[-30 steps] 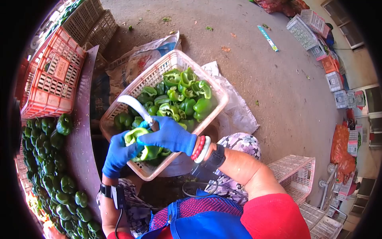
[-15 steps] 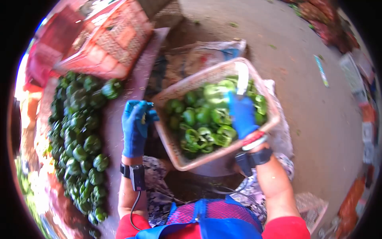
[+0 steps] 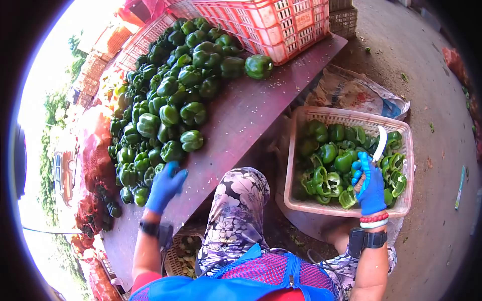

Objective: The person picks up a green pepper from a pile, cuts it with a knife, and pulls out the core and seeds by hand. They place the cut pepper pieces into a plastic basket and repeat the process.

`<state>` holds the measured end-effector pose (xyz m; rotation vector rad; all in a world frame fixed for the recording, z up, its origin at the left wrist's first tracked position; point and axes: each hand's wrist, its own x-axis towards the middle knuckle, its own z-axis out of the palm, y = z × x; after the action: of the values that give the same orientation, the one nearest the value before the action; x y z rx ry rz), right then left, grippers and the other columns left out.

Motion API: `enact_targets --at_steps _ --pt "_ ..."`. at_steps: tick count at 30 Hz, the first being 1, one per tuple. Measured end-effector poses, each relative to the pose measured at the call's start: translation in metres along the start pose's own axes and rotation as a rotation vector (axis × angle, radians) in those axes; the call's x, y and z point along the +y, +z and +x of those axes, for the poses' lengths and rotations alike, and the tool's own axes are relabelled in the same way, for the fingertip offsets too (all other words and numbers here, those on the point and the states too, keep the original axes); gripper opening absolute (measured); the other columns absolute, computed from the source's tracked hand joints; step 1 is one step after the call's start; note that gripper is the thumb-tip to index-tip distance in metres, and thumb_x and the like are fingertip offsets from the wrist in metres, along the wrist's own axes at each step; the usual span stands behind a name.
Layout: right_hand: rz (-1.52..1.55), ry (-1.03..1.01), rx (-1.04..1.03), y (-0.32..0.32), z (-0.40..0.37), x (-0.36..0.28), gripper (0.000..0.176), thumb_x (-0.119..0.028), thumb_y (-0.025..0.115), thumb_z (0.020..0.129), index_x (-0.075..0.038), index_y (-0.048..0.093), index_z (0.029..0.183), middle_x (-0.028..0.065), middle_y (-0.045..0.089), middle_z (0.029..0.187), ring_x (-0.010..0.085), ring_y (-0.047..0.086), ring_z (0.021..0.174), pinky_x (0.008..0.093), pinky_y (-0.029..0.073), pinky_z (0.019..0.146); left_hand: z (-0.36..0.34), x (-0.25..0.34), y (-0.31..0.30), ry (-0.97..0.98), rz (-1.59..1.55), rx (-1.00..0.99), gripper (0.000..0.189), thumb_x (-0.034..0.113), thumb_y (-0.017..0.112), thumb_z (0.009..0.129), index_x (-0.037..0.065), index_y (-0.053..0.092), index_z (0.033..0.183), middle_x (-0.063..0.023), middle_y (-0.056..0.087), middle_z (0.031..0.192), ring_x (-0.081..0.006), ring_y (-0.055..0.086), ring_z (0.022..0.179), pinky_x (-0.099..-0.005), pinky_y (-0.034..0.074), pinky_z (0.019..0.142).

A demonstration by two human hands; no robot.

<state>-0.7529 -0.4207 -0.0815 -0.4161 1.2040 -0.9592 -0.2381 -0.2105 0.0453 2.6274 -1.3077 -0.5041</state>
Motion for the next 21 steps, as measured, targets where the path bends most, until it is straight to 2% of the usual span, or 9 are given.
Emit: enact_targets --at_steps 2,4,7,9,10,14,17,18,21 --pt "-0.057 -0.02 -0.031 0.014 -0.008 -0.001 0.025 -0.035 0.07 0.099 -0.017 0.068 0.116 -0.0033 0.064 0.08 0.0043 0.052 0.055 0.0213 0.041 0.047 0.054 0.013 0.033 0.059 0.078 0.364 0.073 0.053 0.068 0.089 -0.01 0.052 0.125 -0.0333 0.068 0.113 -0.0504 0.066 0.106 -0.0516 0.053 0.093" --pt "-0.097 -0.051 -0.054 0.029 -0.018 -0.003 0.029 -0.034 0.07 0.1 -0.013 0.067 0.12 -0.0024 0.062 0.08 0.0048 0.052 0.055 0.0231 0.043 0.047 0.105 0.028 0.051 -0.176 -0.053 0.215 0.075 0.049 0.072 0.084 -0.011 0.05 0.123 -0.037 0.066 0.113 -0.0491 0.065 0.11 -0.0515 0.053 0.093" --pt "-0.178 -0.107 -0.09 0.04 -0.023 -0.001 0.029 -0.033 0.068 0.1 -0.012 0.067 0.121 -0.0016 0.062 0.08 0.0052 0.053 0.056 0.0227 0.043 0.048 0.137 0.041 0.072 -0.076 -0.181 0.393 0.064 0.036 0.078 0.075 -0.007 0.053 0.116 -0.0301 0.068 0.104 -0.0469 0.067 0.098 -0.0504 0.054 0.088" --pt "-0.148 -0.082 -0.189 0.047 -0.023 0.005 0.03 -0.029 0.069 0.1 -0.009 0.066 0.122 -0.0005 0.064 0.083 0.0057 0.054 0.057 0.0219 0.044 0.049 0.14 0.065 0.083 0.096 -0.462 0.214 0.057 0.033 0.079 0.074 -0.005 0.057 0.11 -0.0271 0.068 0.101 -0.0436 0.068 0.094 -0.048 0.054 0.085" --pt "-0.11 -0.031 -0.258 0.054 -0.022 0.008 0.031 -0.027 0.07 0.099 -0.008 0.066 0.124 -0.0006 0.065 0.083 0.0058 0.054 0.057 0.0214 0.044 0.05 0.124 0.105 0.081 0.184 -0.485 0.197 0.048 0.018 0.08 0.075 -0.002 0.054 0.11 -0.0155 0.065 0.093 -0.0241 0.067 0.083 -0.0415 0.057 0.077" --pt "-0.012 0.053 -0.507 0.092 -0.043 -0.005 0.048 -0.018 0.074 0.096 -0.006 0.058 0.139 0.002 0.069 0.102 0.0067 0.059 0.067 0.0226 0.05 0.057 0.042 0.242 0.079 0.755 -0.306 0.011 0.061 0.019 0.079 0.072 0.001 0.051 0.124 -0.0259 0.058 0.113 -0.0427 0.061 0.102 -0.0468 0.051 0.088" --pt "0.046 -0.125 -0.611 0.105 -0.045 -0.008 0.063 -0.012 0.077 0.093 -0.006 0.048 0.149 0.0038 0.068 0.117 0.005 0.06 0.073 0.0228 0.054 0.064 0.014 0.292 0.105 1.239 -0.384 0.028 0.081 0.011 0.082 0.069 0.001 0.043 0.139 -0.0246 0.054 0.12 -0.0442 0.058 0.11 -0.0473 0.051 0.094" --pt "0.07 -0.177 -0.574 0.099 -0.04 -0.009 0.067 -0.011 0.079 0.09 -0.007 0.048 0.15 0.0034 0.069 0.117 0.007 0.064 0.083 0.0235 0.055 0.075 0.004 0.304 0.091 1.23 -0.432 -0.032 0.088 0.011 0.084 0.071 0.001 0.039 0.145 -0.0217 0.052 0.129 -0.0395 0.058 0.116 -0.0448 0.051 0.098" --pt "-0.175 -0.149 -0.59 0.075 -0.041 -0.036 0.078 -0.006 0.084 0.083 -0.008 0.046 0.151 0.0045 0.065 0.129 0.0134 0.062 0.116 0.0317 0.05 0.102 0.024 0.285 0.111 0.569 -1.089 -0.642 0.071 0.025 0.074 0.091 0.001 0.039 0.148 -0.0162 0.05 0.141 -0.0279 0.057 0.124 -0.04 0.054 0.099"
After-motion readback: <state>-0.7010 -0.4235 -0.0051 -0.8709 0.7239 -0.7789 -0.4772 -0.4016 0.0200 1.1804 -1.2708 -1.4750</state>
